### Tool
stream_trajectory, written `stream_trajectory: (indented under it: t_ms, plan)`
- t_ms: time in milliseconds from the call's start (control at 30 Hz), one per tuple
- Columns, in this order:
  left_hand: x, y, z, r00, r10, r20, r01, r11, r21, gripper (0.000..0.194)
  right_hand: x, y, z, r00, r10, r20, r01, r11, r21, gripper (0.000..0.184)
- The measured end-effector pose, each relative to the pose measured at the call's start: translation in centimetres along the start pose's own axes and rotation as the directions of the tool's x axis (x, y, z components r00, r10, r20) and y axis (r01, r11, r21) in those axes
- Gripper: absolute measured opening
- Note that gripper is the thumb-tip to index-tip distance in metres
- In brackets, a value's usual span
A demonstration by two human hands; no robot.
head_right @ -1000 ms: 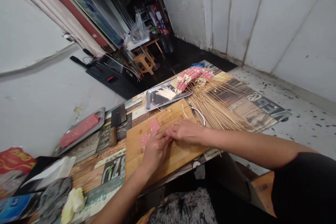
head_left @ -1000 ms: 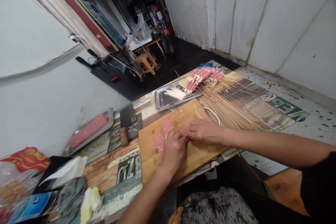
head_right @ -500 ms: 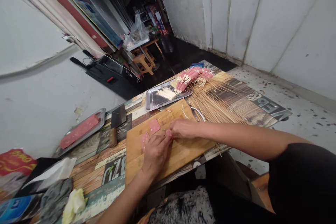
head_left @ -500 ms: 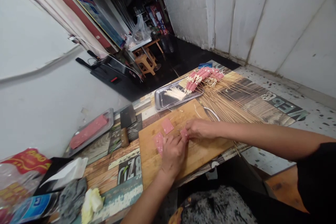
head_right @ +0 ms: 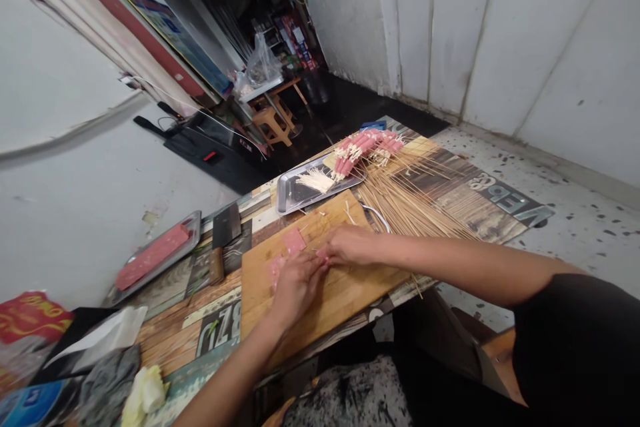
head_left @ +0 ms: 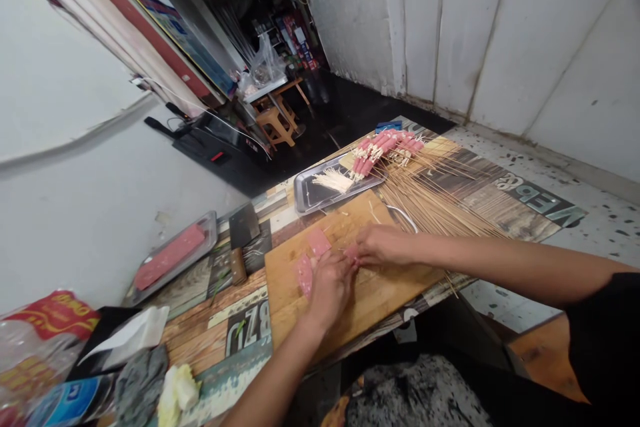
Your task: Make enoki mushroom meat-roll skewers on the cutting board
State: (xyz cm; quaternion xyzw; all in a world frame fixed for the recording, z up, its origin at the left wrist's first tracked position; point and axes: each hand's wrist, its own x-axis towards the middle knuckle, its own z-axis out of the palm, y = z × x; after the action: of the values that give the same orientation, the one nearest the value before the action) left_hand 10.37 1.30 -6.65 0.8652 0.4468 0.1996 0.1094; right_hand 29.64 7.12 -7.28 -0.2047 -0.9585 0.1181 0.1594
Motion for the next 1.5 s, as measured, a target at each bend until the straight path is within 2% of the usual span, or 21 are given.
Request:
stream_trajectory:
  t_ms: [100, 167, 300, 433, 500, 567, 600, 700, 767, 833, 933, 1033, 1133, 1233, 1300, 1400, 1500]
  plan:
    - [0.5, -0.2, -0.3, 0.998, -0.011, 0.058, 0.014, 0.998, -0.055, 0.024, -0.5, -1.1, 0.4, 0.997, -0.023, -0.075, 0.007, 0.976, -0.216, 0.029]
    - [0.7, -0.2, -0.6, 0.996, -0.020, 0.081, 0.026, 0.997, -0.070, 0.022, -0.7, -1.4, 0.7, 0.995, -0.066, -0.076, 0.045, 0.968, -0.248, 0.028]
    - [0.9, -0.5, -1.0, 0.991, -0.073, 0.112, 0.091, 0.982, -0.166, 0.020, -0.2, -1.0, 1.0, 0.995, -0.087, -0.042, 0.081, 0.988, -0.131, 0.021]
    - [0.6, -1.1, -0.6, 0.966, -0.205, 0.157, 0.246, 0.918, -0.311, 0.017, 0.9, 0.1, 0.9, 0.998, -0.064, 0.010, 0.064, 0.997, 0.048, 0.027]
    - [0.2, -1.2, -0.3, 0.956, -0.260, 0.137, 0.291, 0.896, -0.335, 0.017, 1.5, 0.7, 0.9, 0.996, -0.057, 0.068, 0.050, 0.995, 0.090, 0.027]
    - [-0.4, -0.9, 0.0, 0.968, -0.249, 0.030, 0.249, 0.938, -0.240, 0.017, 1.8, 1.2, 0.9, 0.993, -0.044, 0.108, 0.030, 0.991, 0.129, 0.022]
    - [-0.7, -0.7, 0.0, 0.978, -0.206, -0.040, 0.199, 0.970, -0.143, 0.017, 1.9, 1.4, 0.8, 0.992, -0.041, 0.119, 0.021, 0.986, 0.163, 0.019]
    - [-1.3, 0.1, 0.1, 0.985, 0.025, -0.173, 0.006, 0.984, 0.176, 0.016, 1.9, 1.8, 0.3, 0.989, -0.046, 0.141, 0.006, 0.961, 0.277, 0.015]
    - [-1.5, 0.5, 0.1, 0.977, 0.136, -0.166, -0.086, 0.957, 0.276, 0.016, 2.0, 2.0, 0.0, 0.985, -0.059, 0.161, 0.002, 0.943, 0.334, 0.014]
    - [-1.5, 0.6, 0.3, 0.977, 0.173, -0.128, -0.129, 0.946, 0.298, 0.018, 2.0, 2.1, -0.1, 0.982, -0.065, 0.176, -0.008, 0.924, 0.383, 0.014]
    - [-1.2, 0.4, 0.4, 0.984, 0.162, -0.078, -0.131, 0.943, 0.305, 0.022, 2.0, 2.5, -0.1, 0.981, -0.070, 0.183, -0.019, 0.896, 0.445, 0.014]
    - [-0.6, 0.2, 0.3, 0.992, 0.106, -0.062, -0.088, 0.965, 0.246, 0.025, 1.8, 2.7, -0.1, 0.982, -0.052, 0.183, -0.037, 0.891, 0.452, 0.016]
    - [-0.1, 0.1, -0.1, 0.999, 0.024, -0.025, -0.021, 0.992, 0.124, 0.023, 1.3, 2.2, -0.1, 0.991, -0.050, 0.123, 0.001, 0.932, 0.363, 0.019]
    - [0.4, 0.2, -0.7, 0.997, -0.055, 0.054, 0.054, 0.998, 0.031, 0.019, 0.6, 1.0, 0.2, 0.995, -0.089, -0.047, 0.092, 0.995, 0.046, 0.027]
    - [0.7, 0.3, -1.1, 0.988, -0.106, 0.115, 0.106, 0.994, 0.008, 0.019, 0.2, 0.2, 0.6, 0.984, -0.144, -0.105, 0.126, 0.978, -0.166, 0.029]
    - [1.3, 0.1, -1.5, 0.963, -0.182, 0.199, 0.191, 0.981, -0.023, 0.018, 0.0, -0.2, 1.3, 0.978, -0.198, -0.060, 0.174, 0.942, -0.286, 0.023]
    - [1.7, -0.1, -1.7, 0.927, -0.262, 0.266, 0.298, 0.949, -0.101, 0.019, 0.3, 0.1, 1.4, 0.976, -0.218, 0.017, 0.213, 0.935, -0.284, 0.019]
